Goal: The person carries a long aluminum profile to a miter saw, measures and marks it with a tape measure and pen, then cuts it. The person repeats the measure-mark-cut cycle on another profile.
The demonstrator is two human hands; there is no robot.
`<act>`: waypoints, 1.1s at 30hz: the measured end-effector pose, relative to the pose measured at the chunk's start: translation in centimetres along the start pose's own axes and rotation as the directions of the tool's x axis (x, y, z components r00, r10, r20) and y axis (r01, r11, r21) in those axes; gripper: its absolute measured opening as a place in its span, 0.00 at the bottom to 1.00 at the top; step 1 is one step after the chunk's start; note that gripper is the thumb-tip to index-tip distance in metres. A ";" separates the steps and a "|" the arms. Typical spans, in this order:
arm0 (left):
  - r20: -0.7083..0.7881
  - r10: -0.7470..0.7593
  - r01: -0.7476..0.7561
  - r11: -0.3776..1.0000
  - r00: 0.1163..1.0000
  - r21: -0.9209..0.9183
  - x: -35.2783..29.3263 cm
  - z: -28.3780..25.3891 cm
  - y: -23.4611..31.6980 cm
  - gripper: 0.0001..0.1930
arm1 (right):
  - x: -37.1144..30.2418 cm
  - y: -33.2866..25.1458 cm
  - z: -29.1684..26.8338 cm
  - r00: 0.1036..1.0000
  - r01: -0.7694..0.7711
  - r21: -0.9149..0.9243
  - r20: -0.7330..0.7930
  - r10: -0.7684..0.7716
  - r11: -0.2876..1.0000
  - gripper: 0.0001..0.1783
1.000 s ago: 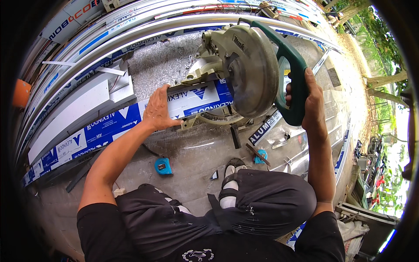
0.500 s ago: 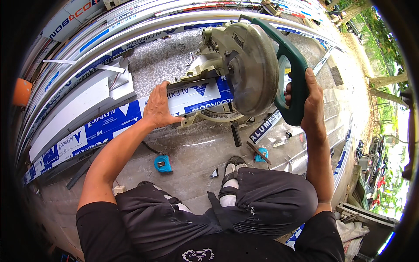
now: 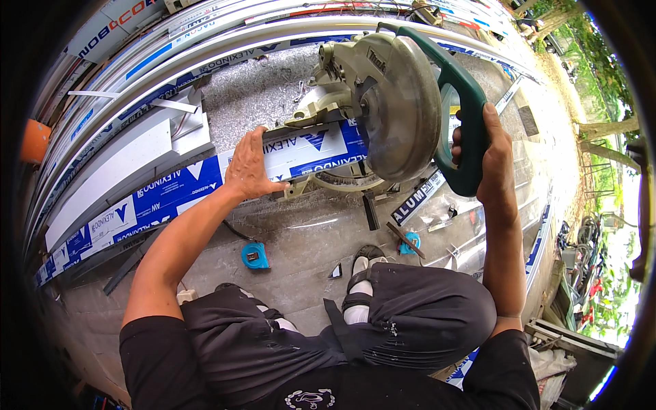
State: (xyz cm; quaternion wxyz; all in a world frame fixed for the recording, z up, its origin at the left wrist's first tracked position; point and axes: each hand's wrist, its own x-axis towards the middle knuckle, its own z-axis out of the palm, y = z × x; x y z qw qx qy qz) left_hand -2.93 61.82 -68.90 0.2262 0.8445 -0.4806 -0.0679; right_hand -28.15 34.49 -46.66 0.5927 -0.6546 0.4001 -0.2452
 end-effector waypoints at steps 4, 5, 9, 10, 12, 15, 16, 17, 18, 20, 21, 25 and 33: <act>0.001 -0.007 0.007 1.000 1.000 -0.012 0.0 0.0 0.1 0.64 | 0.0 0.0 0.1 1.000 -0.014 -0.014 -0.024 0.013 1.000 0.33; -0.008 -0.002 0.002 1.000 1.000 -0.014 0.0 0.0 0.1 0.64 | -0.1 0.1 0.1 1.000 -0.008 -0.013 -0.023 0.007 1.000 0.33; -0.025 0.003 -0.003 1.000 1.000 0.001 0.0 0.0 0.1 0.63 | -0.2 0.9 0.0 1.000 0.009 0.000 -0.008 -0.009 1.000 0.33; -0.020 0.002 -0.002 1.000 1.000 -0.003 0.0 -0.1 0.1 0.63 | -0.2 1.2 -0.1 1.000 0.021 -0.008 -0.003 -0.021 1.000 0.33; -0.014 0.002 -0.003 1.000 1.000 -0.010 0.0 0.0 0.1 0.63 | -0.2 1.5 -0.2 0.999 0.045 -0.025 0.005 -0.044 0.999 0.33; -0.019 0.012 -0.012 1.000 1.000 -0.008 0.0 -0.1 0.0 0.62 | -0.2 1.8 -0.3 0.999 0.050 -0.041 0.008 -0.050 0.998 0.34; -0.024 0.016 -0.016 1.000 1.000 -0.006 0.0 -0.1 0.0 0.62 | -0.2 1.8 -0.4 0.999 0.051 -0.038 0.006 -0.051 0.998 0.34; -0.023 0.019 -0.019 1.000 1.000 0.001 0.1 -0.1 0.0 0.62 | -0.2 1.9 -0.4 0.999 0.051 -0.036 0.005 -0.051 0.998 0.34; -0.030 0.023 -0.023 1.000 0.999 -0.003 0.1 -0.1 0.0 0.62 | -0.2 1.9 -0.4 0.999 0.052 -0.033 0.006 -0.052 0.998 0.34; -0.040 0.032 -0.032 0.999 0.999 0.002 0.1 -0.1 0.0 0.62 | -0.3 1.9 -0.4 0.999 0.045 -0.033 0.000 -0.045 0.998 0.34; -0.032 0.025 -0.025 1.000 0.999 -0.002 0.1 -0.1 0.0 0.62 | -0.3 1.9 -0.4 0.999 0.047 -0.031 0.001 -0.047 0.998 0.34; -0.022 0.026 -0.026 1.000 0.999 -0.007 0.0 -0.2 0.0 0.62 | -0.3 2.0 -0.3 0.999 0.052 -0.027 0.003 -0.052 0.998 0.34; -0.021 0.021 -0.022 1.000 1.000 -0.018 0.0 -0.3 0.0 0.62 | -0.5 2.2 -0.3 0.999 0.046 -0.016 -0.007 -0.046 0.999 0.33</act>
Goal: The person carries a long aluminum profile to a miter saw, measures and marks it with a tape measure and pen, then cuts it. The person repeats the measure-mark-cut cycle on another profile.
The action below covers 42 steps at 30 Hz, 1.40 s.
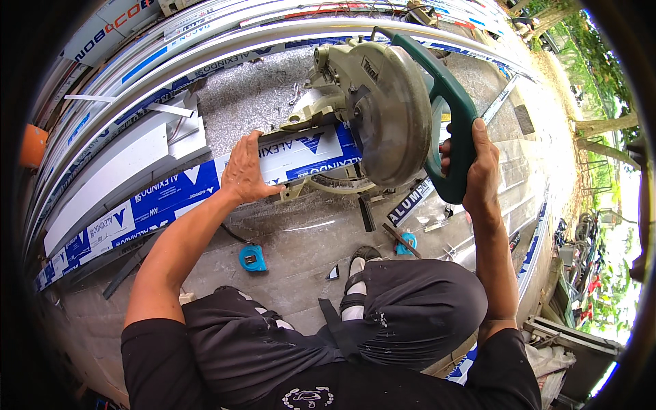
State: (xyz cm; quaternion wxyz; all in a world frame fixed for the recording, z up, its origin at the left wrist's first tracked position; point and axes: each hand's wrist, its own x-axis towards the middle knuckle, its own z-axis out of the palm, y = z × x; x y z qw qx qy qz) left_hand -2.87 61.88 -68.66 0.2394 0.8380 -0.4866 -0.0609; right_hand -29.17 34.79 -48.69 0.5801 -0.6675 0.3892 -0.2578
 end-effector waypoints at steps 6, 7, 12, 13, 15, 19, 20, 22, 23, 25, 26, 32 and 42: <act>-0.010 0.004 -0.004 1.000 1.000 0.000 0.1 -0.1 0.0 0.62 | -0.1 0.1 0.1 1.000 0.005 0.003 -0.005 -0.005 1.000 0.32; -0.011 0.005 -0.005 1.000 1.000 -0.002 0.1 -0.1 0.0 0.62 | -0.1 0.2 0.1 1.000 0.005 0.009 0.000 -0.005 1.000 0.32; -0.001 -0.035 0.035 0.999 0.999 0.029 -0.1 0.3 0.0 0.63 | -0.1 0.6 0.1 1.000 -0.009 0.042 -0.017 0.010 0.999 0.31; -0.011 -0.032 0.032 0.998 0.999 0.050 -0.2 0.4 -0.1 0.63 | 0.0 0.7 0.2 0.998 -0.039 0.053 -0.042 0.041 0.998 0.30; -0.018 -0.017 0.018 0.999 1.000 0.040 -0.1 0.6 -0.3 0.64 | -0.2 1.1 0.1 1.000 -0.005 0.063 -0.015 0.006 0.998 0.30; -0.014 -0.009 0.009 1.000 1.000 0.011 -0.1 0.7 -0.5 0.66 | -0.4 1.7 -0.1 0.999 0.039 0.017 -0.001 -0.039 0.999 0.31; -0.014 -0.014 0.014 1.000 1.000 0.007 -0.1 0.7 -0.4 0.66 | -0.5 2.0 0.0 0.999 0.041 0.016 -0.009 -0.041 0.999 0.32; -0.018 -0.003 0.003 1.000 1.000 -0.004 0.0 0.6 -0.3 0.65 | -0.7 2.5 -0.2 0.996 0.083 0.001 0.006 -0.083 0.997 0.32; -0.019 -0.003 0.003 1.000 1.000 -0.005 0.0 0.6 -0.2 0.65 | -0.8 2.8 -0.2 0.997 0.082 -0.013 0.010 -0.082 0.997 0.32; -0.036 0.019 -0.019 1.000 0.999 -0.009 0.0 0.5 0.0 0.64 | -1.0 3.5 -0.2 0.997 0.078 -0.004 0.009 -0.078 0.997 0.32; -0.041 0.029 -0.029 0.999 0.999 -0.012 0.1 0.5 0.1 0.63 | -1.1 3.9 -0.2 0.997 0.079 0.001 0.008 -0.079 0.997 0.31; -0.038 0.011 -0.011 1.000 0.999 -0.012 0.1 0.3 0.2 0.63 | -1.6 6.3 -0.3 0.994 0.105 0.014 0.016 -0.105 0.994 0.31; -0.021 -0.002 0.002 1.000 1.000 0.002 0.0 0.5 0.1 0.64 | -2.0 10.2 -0.7 0.992 0.127 0.079 0.011 -0.128 0.989 0.31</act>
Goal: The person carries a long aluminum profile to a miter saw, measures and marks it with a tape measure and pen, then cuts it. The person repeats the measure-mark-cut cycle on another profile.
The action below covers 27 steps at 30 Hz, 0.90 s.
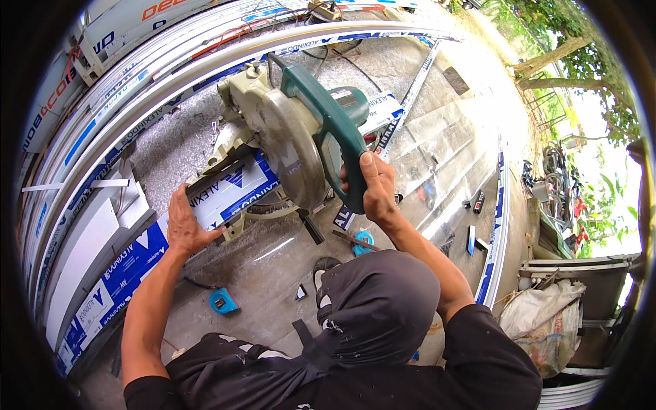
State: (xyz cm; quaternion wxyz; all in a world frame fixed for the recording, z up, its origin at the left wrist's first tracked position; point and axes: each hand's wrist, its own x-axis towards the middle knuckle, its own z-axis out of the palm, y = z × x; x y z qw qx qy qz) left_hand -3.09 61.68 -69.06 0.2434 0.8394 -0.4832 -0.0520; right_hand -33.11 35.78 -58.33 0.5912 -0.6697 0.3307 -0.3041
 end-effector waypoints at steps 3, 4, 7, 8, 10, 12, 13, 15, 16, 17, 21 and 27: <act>-0.002 -0.002 0.002 1.000 1.000 0.008 0.1 -0.1 0.2 0.63 | -0.3 1.4 0.0 0.998 0.052 0.006 0.027 -0.052 0.999 0.31; 0.002 -0.005 0.005 1.000 1.000 0.008 0.2 -0.2 0.3 0.63 | -0.6 1.7 0.3 0.999 0.042 -0.001 0.010 -0.042 0.999 0.31; -0.012 0.021 -0.021 1.000 1.000 -0.001 0.3 -0.3 0.4 0.62 | -0.5 0.5 0.9 0.998 0.056 -0.013 0.020 -0.056 0.998 0.33; -0.004 0.015 -0.015 1.000 1.000 -0.023 0.2 -0.4 0.4 0.62 | 0.0 -0.6 1.0 0.997 0.070 -0.012 0.038 -0.070 0.997 0.33; -0.034 0.030 -0.030 1.000 0.999 -0.005 0.2 -0.3 0.3 0.63 | 1.1 -3.8 0.8 0.997 -0.072 -0.069 -0.014 0.071 0.995 0.33; -0.032 0.035 -0.036 0.999 0.999 -0.012 0.0 -0.3 0.3 0.63 | 3.4 -7.7 0.3 0.996 -0.053 -0.119 0.063 0.060 0.991 0.33; -0.016 0.004 -0.003 1.000 1.000 0.020 -0.1 -0.2 0.3 0.63 | 4.4 -9.5 0.2 0.994 -0.024 -0.128 0.106 0.038 0.992 0.32; -0.009 0.016 -0.016 1.000 1.000 -0.001 0.0 -0.2 0.3 0.63 | 6.3 -12.6 0.7 0.989 -0.055 -0.171 0.124 0.077 0.984 0.35; -0.018 0.028 -0.028 1.000 0.999 0.010 0.0 -0.2 0.3 0.63 | 6.5 -13.7 1.0 0.987 -0.111 -0.178 0.098 0.129 0.978 0.35; -0.015 0.033 -0.032 0.999 0.999 0.008 0.1 -0.2 0.3 0.63 | 6.9 -14.7 1.3 0.985 -0.106 -0.164 0.118 0.126 0.981 0.36; 0.000 0.008 -0.008 1.000 1.000 0.002 0.1 -0.2 0.2 0.63 | 7.4 -15.8 1.3 0.977 -0.083 -0.087 0.191 0.099 0.993 0.37; -0.006 0.023 -0.023 0.999 1.000 0.030 0.0 -0.2 0.2 0.63 | 10.5 -6.9 -4.0 0.985 0.137 0.306 -0.143 -0.097 0.942 0.33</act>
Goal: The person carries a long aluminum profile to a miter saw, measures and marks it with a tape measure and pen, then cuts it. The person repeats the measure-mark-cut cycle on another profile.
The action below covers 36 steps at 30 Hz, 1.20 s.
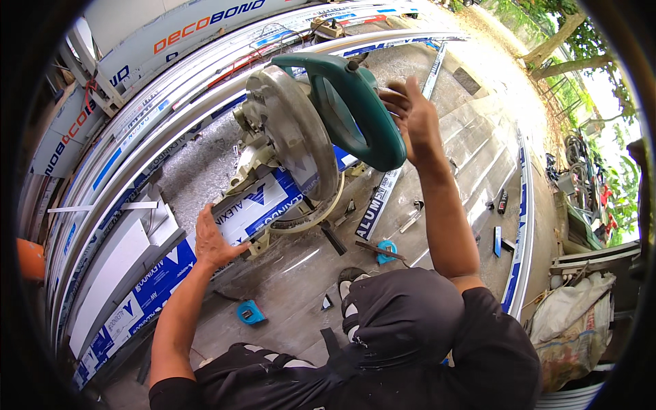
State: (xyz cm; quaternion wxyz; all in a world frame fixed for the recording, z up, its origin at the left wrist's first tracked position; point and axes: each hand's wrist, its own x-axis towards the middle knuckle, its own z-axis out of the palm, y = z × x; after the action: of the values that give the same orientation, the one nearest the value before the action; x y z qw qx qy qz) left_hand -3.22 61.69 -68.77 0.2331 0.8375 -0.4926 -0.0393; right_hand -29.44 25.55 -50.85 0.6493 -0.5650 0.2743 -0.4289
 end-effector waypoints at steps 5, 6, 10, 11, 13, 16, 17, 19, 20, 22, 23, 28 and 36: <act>0.011 -0.002 0.002 0.999 1.000 0.038 0.1 0.0 0.0 0.64 | -0.3 13.0 -5.1 0.696 -0.565 0.214 -0.395 0.600 0.797 0.14; 0.004 0.000 0.000 0.999 1.000 0.048 0.0 0.0 0.0 0.64 | -0.8 15.5 -4.8 0.664 -0.617 0.138 -0.437 0.607 0.775 0.15; 0.010 0.013 -0.013 0.998 1.000 0.055 -0.1 0.1 0.0 0.65 | -1.3 21.1 -3.4 0.681 -0.619 0.108 -0.421 0.600 0.778 0.20; 0.005 0.016 -0.016 0.998 1.000 0.061 -0.1 0.1 0.0 0.65 | -1.3 21.7 -3.2 0.708 -0.570 0.134 -0.421 0.567 0.811 0.21; 0.001 0.021 -0.021 0.998 1.000 0.058 0.0 0.1 0.0 0.65 | -1.0 21.9 -3.5 0.749 -0.442 0.260 -0.419 0.513 0.858 0.22; 0.006 0.009 -0.009 1.000 1.000 -0.005 0.0 0.0 0.1 0.65 | -0.8 20.8 -6.2 0.780 -0.224 0.536 -0.401 0.479 0.814 0.22; 0.025 -0.015 0.014 1.000 1.000 0.013 -0.1 0.0 0.2 0.65 | -0.7 20.1 -7.7 0.772 -0.171 0.620 -0.399 0.494 0.766 0.21; 0.027 -0.022 0.022 1.000 0.999 -0.006 -0.1 -0.1 0.2 0.65 | -1.5 18.2 -11.4 0.793 -0.253 0.554 -0.351 0.498 0.793 0.20; 0.036 -0.034 0.035 0.999 0.999 -0.017 -0.1 -0.1 0.2 0.65 | -2.1 17.4 -13.0 0.821 -0.255 0.410 -0.386 0.420 0.876 0.20; 0.056 -0.056 0.056 0.998 0.997 0.000 -0.1 -0.2 0.1 0.65 | -2.9 15.9 -15.8 0.859 -0.233 0.077 -0.451 0.242 0.969 0.18; 0.050 -0.045 0.046 0.999 0.998 -0.020 -0.1 -0.2 0.1 0.65 | -3.1 15.1 -16.9 0.847 -0.235 -0.106 -0.510 0.150 0.966 0.17; 0.030 -0.011 0.010 0.999 0.999 0.031 -0.1 -0.3 0.3 0.65 | -3.5 12.1 -19.6 0.871 -0.226 -0.304 -0.489 0.052 0.925 0.16; 0.007 -0.003 0.003 1.000 1.000 0.012 -0.2 -0.4 0.5 0.64 | 1.9 13.1 -21.0 0.903 -0.151 0.097 -0.391 0.177 0.984 0.11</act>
State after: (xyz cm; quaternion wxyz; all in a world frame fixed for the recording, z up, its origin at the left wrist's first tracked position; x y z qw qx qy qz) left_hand -3.64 61.77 -68.23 0.2265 0.8395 -0.4923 -0.0397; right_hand -42.98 13.36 -67.79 0.6317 -0.4196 0.4328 -0.4873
